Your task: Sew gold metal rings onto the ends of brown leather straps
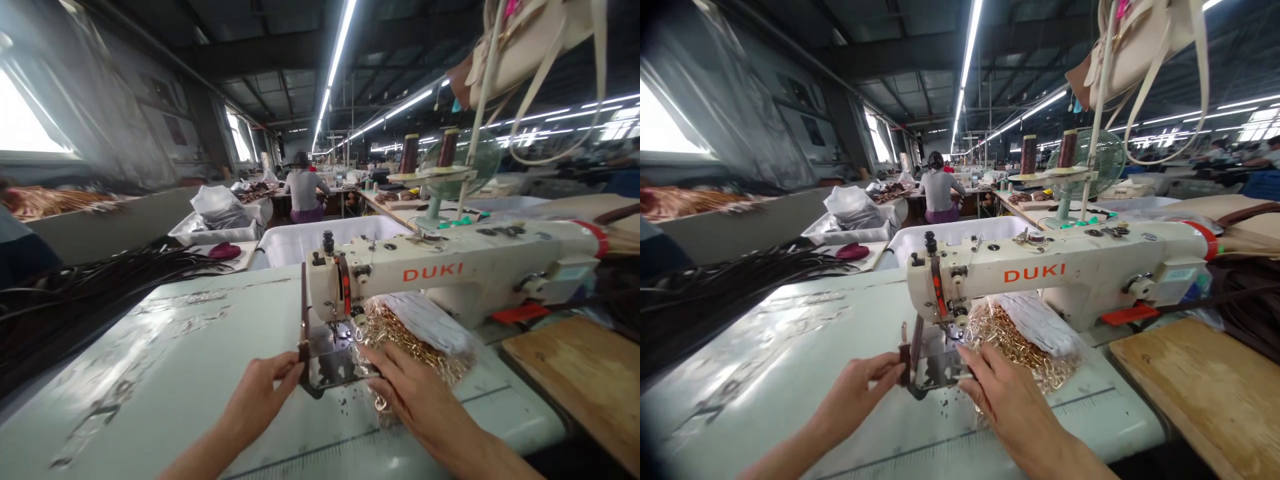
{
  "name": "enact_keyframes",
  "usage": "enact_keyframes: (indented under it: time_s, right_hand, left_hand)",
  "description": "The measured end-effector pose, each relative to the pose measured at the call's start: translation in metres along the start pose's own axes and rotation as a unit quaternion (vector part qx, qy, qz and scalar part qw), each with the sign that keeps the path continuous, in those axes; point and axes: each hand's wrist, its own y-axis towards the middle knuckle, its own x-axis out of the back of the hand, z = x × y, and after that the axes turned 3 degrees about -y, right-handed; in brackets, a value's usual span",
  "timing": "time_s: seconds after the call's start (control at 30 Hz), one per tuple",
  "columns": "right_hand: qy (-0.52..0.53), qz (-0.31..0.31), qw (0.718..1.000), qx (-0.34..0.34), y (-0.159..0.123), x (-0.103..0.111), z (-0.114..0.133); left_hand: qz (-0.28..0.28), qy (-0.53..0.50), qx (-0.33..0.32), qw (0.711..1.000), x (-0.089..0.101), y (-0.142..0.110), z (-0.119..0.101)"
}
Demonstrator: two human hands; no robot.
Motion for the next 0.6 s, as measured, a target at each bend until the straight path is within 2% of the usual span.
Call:
enact_keyframes:
  time_s: [0.07,0.13,0.2,0.27,0.43,0.6]
  right_hand:
    - [0.067,-0.023,0.998,0.004,-0.001,-0.005,0.014]
    - [0.111,-0.036,0.993,0.01,0.002,-0.008,0.027]
    - [0.133,-0.042,0.99,0.019,0.006,-0.009,0.038]
    - [0.146,-0.047,0.988,0.026,0.009,-0.011,0.046]
    - [0.19,-0.048,0.979,0.06,0.01,-0.01,0.055]
    - [0.227,-0.066,0.97,0.059,0.005,-0.007,0.057]
  left_hand:
    - [0.001,-0.136,0.063,0.989,-0.002,-0.012,-0.024]
    - [-0.009,-0.315,0.126,0.941,-0.006,-0.021,-0.044]
    - [-0.019,-0.436,0.16,0.885,-0.009,-0.03,-0.058]
    - [-0.024,-0.461,0.157,0.873,-0.011,-0.037,-0.067]
    - [-0.034,-0.444,0.155,0.882,-0.01,-0.048,-0.078]
    - [-0.025,-0.462,0.165,0.871,-0.006,-0.053,-0.084]
